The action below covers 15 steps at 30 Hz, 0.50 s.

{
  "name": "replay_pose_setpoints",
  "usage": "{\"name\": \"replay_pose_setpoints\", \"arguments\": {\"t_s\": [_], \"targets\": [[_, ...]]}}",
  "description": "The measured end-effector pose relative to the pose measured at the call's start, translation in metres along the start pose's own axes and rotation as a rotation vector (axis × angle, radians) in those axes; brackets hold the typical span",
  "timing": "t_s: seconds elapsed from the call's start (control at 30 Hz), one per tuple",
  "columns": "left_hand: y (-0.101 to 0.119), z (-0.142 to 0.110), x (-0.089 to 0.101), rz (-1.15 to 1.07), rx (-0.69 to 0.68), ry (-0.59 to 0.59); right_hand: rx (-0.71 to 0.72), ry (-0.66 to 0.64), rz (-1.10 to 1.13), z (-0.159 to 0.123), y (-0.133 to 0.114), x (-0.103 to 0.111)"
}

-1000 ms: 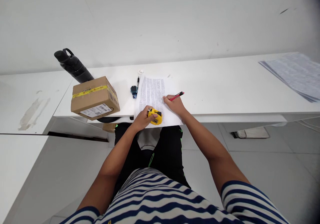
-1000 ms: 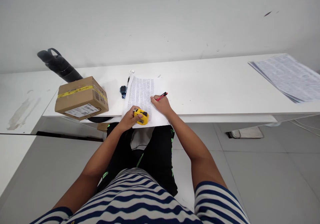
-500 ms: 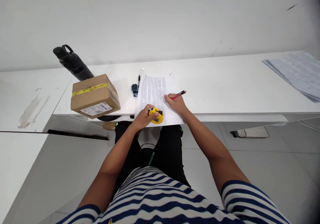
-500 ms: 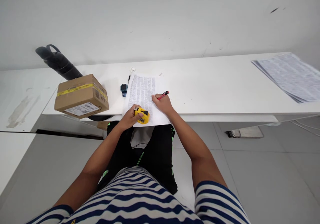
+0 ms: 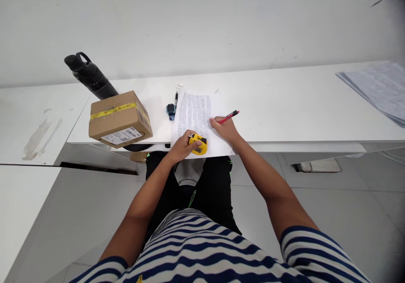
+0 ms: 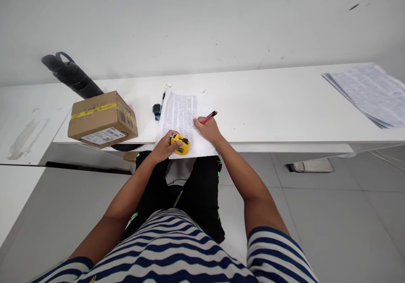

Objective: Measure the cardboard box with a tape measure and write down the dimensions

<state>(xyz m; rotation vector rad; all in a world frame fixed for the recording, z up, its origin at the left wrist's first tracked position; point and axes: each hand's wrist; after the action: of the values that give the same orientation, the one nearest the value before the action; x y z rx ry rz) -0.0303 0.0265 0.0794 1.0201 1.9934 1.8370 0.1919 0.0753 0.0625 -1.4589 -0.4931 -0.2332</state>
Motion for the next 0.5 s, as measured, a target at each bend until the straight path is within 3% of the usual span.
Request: {"name": "replay_pose_setpoints", "arguments": {"t_s": [0.4,0.5], "targets": [[0.0006,-0.0005,-0.0006,-0.022,-0.014,0.003,0.001,0.081,-0.014,0.0006,-0.0002,-0.0005],[0.0008,-0.0008,-0.0005,-0.023,-0.019,0.001,0.0,0.018,-0.035,-0.0001,-0.0018,0.0001]]}}
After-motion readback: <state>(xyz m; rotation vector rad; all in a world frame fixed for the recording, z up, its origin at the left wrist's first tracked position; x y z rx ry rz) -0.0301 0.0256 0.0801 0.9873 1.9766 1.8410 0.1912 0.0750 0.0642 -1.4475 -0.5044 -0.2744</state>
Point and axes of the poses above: each hand's wrist, its own z-axis towards the middle knuckle, its own x-axis out of the back of the hand, y = z × x, and after that the axes turned 13 degrees about -y, right-handed
